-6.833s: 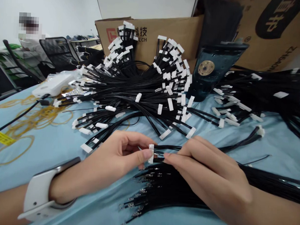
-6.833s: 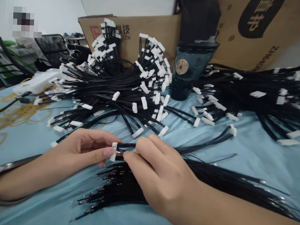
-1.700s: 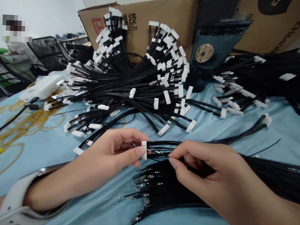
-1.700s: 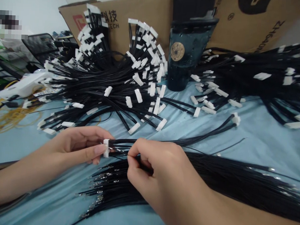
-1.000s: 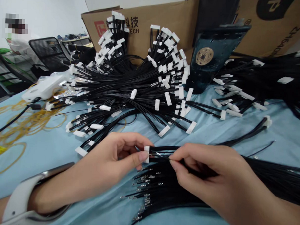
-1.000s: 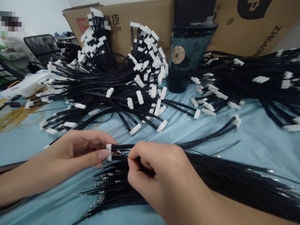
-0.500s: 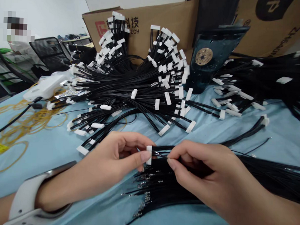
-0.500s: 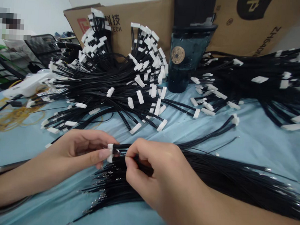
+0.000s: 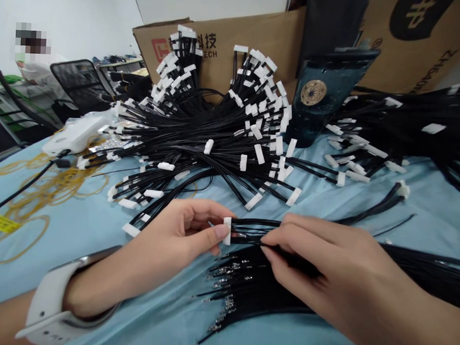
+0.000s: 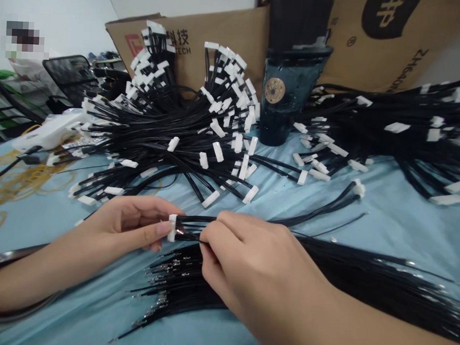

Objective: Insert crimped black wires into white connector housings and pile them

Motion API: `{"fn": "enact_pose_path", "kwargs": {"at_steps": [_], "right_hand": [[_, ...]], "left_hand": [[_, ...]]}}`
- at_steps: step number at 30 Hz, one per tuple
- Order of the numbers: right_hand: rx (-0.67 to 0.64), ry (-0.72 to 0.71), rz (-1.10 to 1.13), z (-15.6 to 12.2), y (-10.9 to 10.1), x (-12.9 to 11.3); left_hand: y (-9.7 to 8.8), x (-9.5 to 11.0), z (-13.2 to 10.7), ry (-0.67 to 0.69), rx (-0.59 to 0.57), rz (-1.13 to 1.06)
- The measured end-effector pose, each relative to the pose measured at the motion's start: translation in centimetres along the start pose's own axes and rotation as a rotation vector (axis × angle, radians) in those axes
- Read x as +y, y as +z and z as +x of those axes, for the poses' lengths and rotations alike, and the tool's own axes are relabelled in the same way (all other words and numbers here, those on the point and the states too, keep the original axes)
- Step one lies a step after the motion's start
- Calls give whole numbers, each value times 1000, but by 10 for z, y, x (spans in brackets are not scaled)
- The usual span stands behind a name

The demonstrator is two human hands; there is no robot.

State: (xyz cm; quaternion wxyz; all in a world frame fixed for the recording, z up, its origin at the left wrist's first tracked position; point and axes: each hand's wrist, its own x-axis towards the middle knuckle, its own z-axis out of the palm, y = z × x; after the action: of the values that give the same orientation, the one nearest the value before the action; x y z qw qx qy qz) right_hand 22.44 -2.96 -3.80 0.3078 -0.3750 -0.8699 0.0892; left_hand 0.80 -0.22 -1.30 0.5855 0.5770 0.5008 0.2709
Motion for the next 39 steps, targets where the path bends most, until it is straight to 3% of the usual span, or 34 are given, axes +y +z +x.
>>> {"fn": "enact_pose_path", "kwargs": {"at_steps": [3,7,13,21,39], "right_hand": [[65,-109,-113,-2,-4,-2],[14,-196,-124,-5,-4,-4],[-17,-53,-81,-3,5,-1],[-9,3,-15,1,6,0],[-55,-41,31,-2,10,0]], "left_hand": [[0,1,1,1,-5,11],[-1,2,1,-19,0,15],[-2,-2,0,4,-24,-13],[0,-3,-2,-9,-22,-9],[-3,-10,0,39,-38,45]]}}
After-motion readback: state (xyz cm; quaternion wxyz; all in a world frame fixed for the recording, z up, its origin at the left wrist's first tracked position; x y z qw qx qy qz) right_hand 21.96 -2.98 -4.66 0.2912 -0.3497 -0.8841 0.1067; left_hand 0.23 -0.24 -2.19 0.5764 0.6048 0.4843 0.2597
